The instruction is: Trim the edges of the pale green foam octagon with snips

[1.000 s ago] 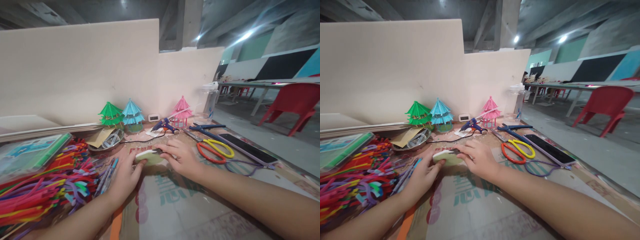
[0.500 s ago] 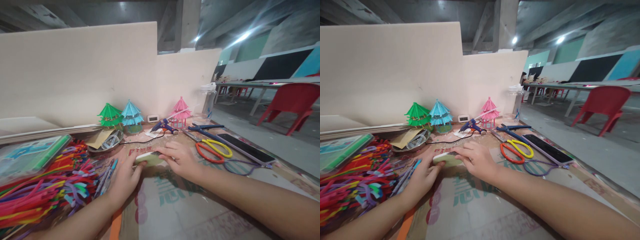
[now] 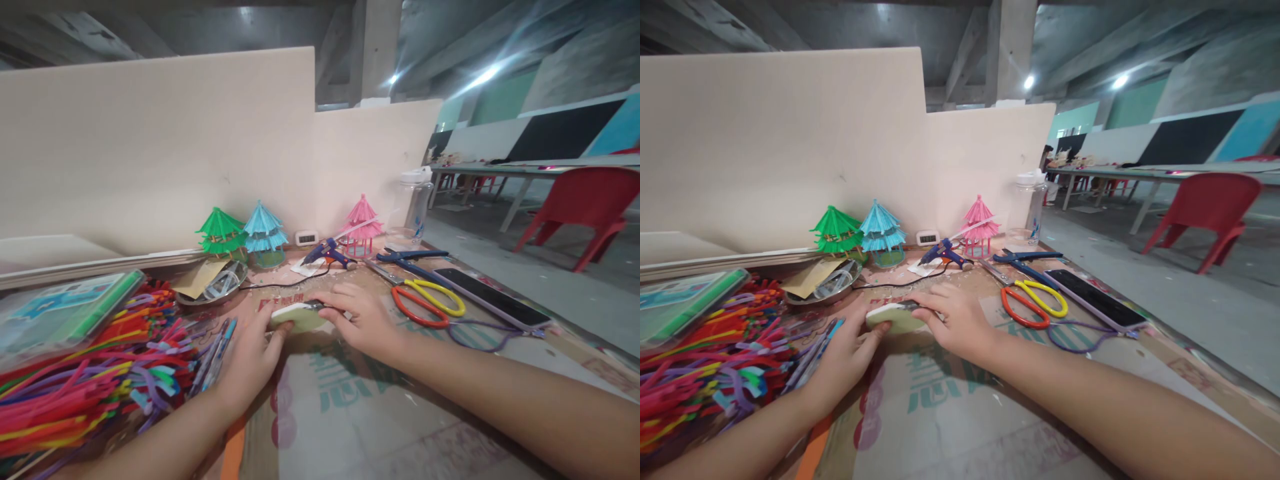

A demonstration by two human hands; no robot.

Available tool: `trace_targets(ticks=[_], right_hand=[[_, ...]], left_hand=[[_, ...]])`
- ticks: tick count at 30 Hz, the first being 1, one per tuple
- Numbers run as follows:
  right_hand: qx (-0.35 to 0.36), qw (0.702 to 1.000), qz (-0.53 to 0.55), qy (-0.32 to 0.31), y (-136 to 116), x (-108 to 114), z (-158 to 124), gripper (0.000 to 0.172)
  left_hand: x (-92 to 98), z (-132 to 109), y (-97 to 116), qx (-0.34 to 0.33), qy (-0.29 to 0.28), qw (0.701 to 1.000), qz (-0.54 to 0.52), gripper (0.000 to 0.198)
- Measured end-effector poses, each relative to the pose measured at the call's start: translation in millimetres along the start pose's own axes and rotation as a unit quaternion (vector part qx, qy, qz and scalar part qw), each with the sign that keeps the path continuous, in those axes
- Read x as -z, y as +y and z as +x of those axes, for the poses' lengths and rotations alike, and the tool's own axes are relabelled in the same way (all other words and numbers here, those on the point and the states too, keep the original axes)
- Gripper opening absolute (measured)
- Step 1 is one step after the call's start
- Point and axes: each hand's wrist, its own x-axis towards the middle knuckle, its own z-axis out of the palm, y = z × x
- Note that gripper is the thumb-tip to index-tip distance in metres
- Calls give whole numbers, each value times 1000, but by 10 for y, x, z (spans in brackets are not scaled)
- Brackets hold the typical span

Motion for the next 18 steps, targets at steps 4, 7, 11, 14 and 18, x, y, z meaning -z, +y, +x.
trace_targets(ticks=[4,7,11,14,18], right_hand=[[10,1000,2,7,-16,-6,-3,31],[32,999,-2,15,-20,-2,-4,30],[57,998,-24,18,-28,14,-3,29],[78,996,-37,19,-40,17,-8,29],[82,995,-47,13,-47,13,-15,28]], left_hand=[[-3,-7,-5,-9,-19,1000,-4,21],[-3,-6,-8,-9,-27,1000,7,21],[-4,-9,-20,-14,-30,999,12,19],[-8,-20,-33,-18,-33,999,16,17],[-17,-31,-54,-23,-30,999,15,17]])
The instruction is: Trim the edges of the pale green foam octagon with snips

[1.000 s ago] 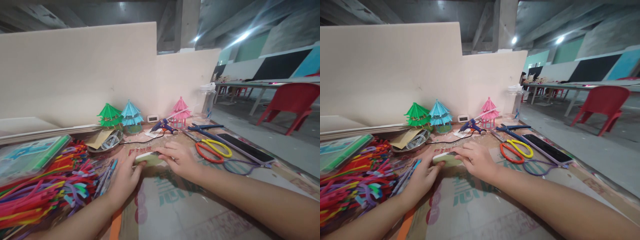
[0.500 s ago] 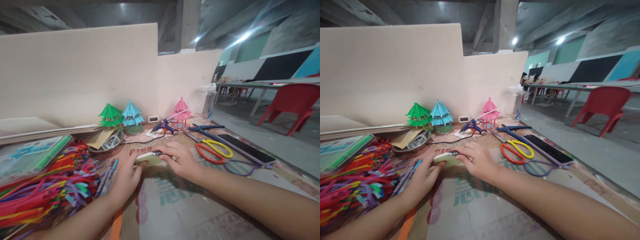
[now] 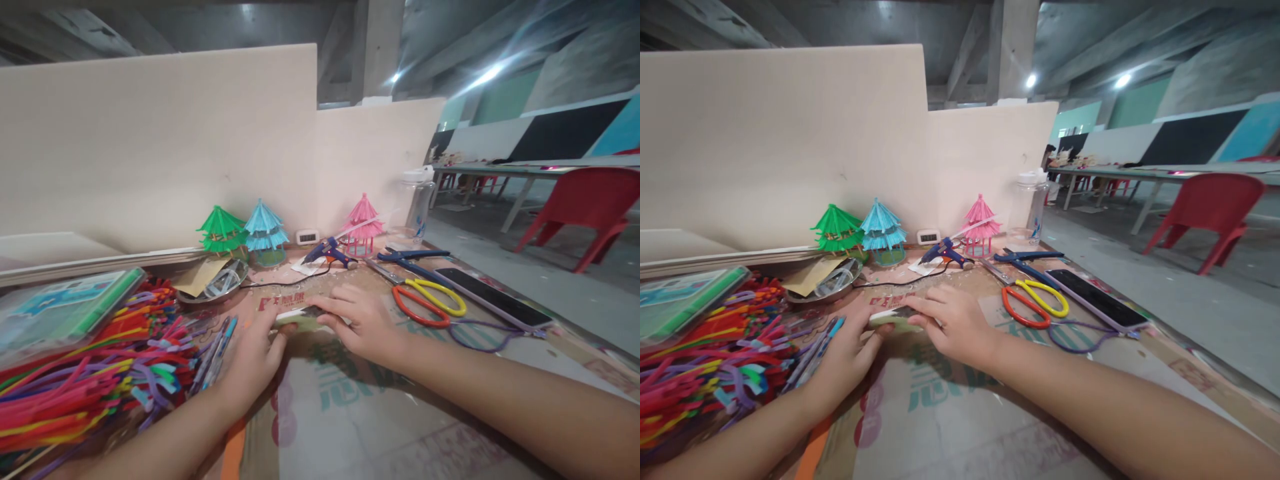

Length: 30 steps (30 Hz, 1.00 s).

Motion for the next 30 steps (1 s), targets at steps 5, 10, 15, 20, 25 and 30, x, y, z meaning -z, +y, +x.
trace_targets(ticks=[5,10,15,20,25,30], right_hand=[[0,1000,-5,3,-4,11,13,27],[-94,992,78,17,32,-35,11,24],[-314,917,240,46,166,-145,12,29],[-382,864,328,-7,182,-184,38,30],[-382,853,353,-45,121,-184,48,19],[-368,866,335,-56,113,-191,37,16]], left_hand=[[5,-1,-2,6,15,1000,14,16],[17,16,62,26,26,999,-20,18],[14,66,68,67,49,992,-93,25],[4,94,-32,109,51,983,-142,31],[9,95,-44,98,25,985,-138,34],[19,97,0,100,-14,984,-147,37]])
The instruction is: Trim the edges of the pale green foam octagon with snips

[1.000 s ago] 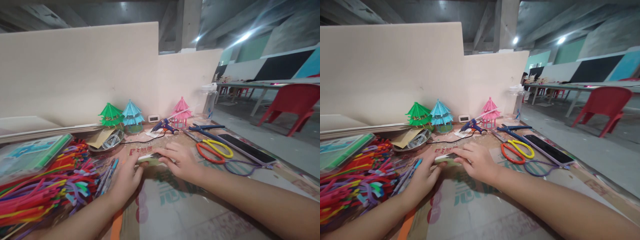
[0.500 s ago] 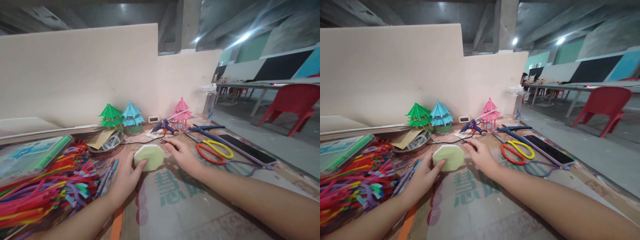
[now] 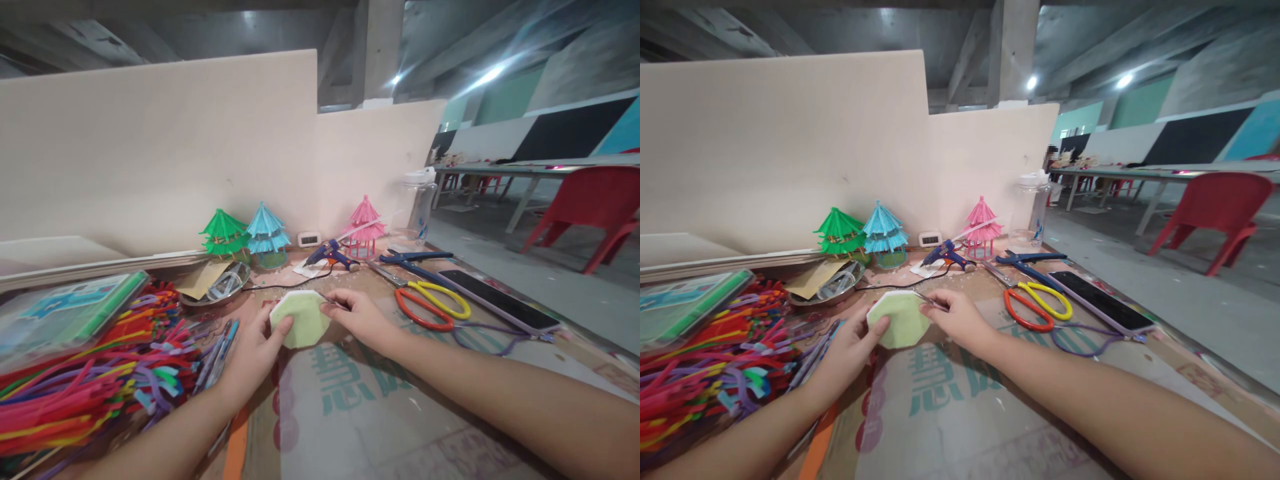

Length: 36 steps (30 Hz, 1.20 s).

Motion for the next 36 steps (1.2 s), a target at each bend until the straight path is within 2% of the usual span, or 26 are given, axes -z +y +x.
trace_targets(ticks=[4,7,9,13,17,23,36], right_hand=[[35,998,-42,15,14,14,-27,22],[106,990,-76,53,7,51,-38,30],[156,979,-116,68,-1,82,-36,29],[230,948,-215,42,-10,121,-33,27],[268,928,-257,40,-8,119,-45,29],[299,914,-270,40,-27,113,-64,30],[301,918,-256,32,-53,107,-71,34]], left_hand=[[5,9,-13,-21,20,999,29,35],[11,9,-10,-45,47,996,56,28],[12,0,14,-58,53,995,69,25],[9,-34,67,-60,43,993,90,24],[8,-53,62,-54,40,992,108,24],[9,-41,26,-63,45,989,126,23],[6,-47,0,-68,27,991,113,25]])
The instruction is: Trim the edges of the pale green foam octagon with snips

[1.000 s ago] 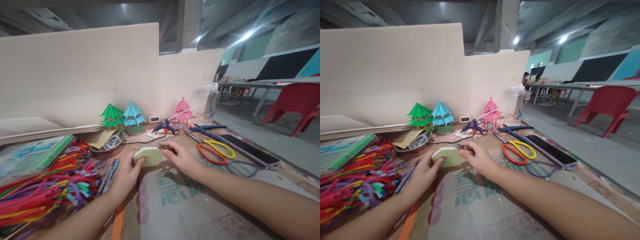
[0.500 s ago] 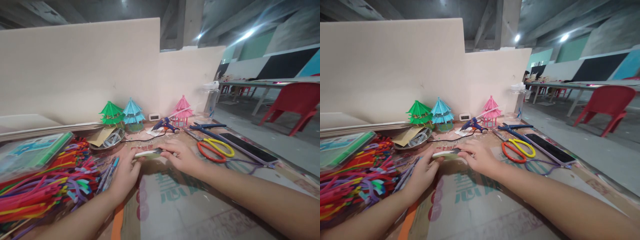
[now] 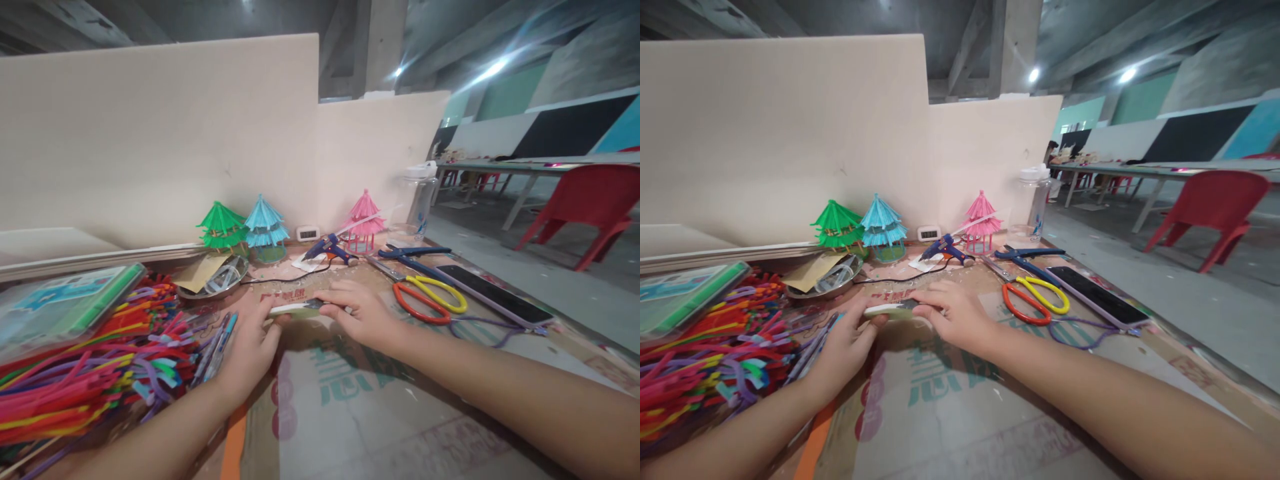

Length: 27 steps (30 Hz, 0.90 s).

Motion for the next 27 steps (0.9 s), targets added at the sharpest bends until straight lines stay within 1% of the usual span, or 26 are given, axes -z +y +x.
trace_targets(ticks=[13,20,24,27], right_hand=[[6,1000,0,20,26,-11,-1,32],[-35,999,17,5,27,0,-4,26],[-35,999,21,0,9,4,-2,27],[-30,999,20,-24,-15,4,-9,28]], left_hand=[[0,5,18,4,8,1000,9,23],[-6,1,1,8,7,1000,2,22],[-1,1,-1,-3,-1,1000,1,22],[4,0,-2,-16,-14,1000,21,20]])
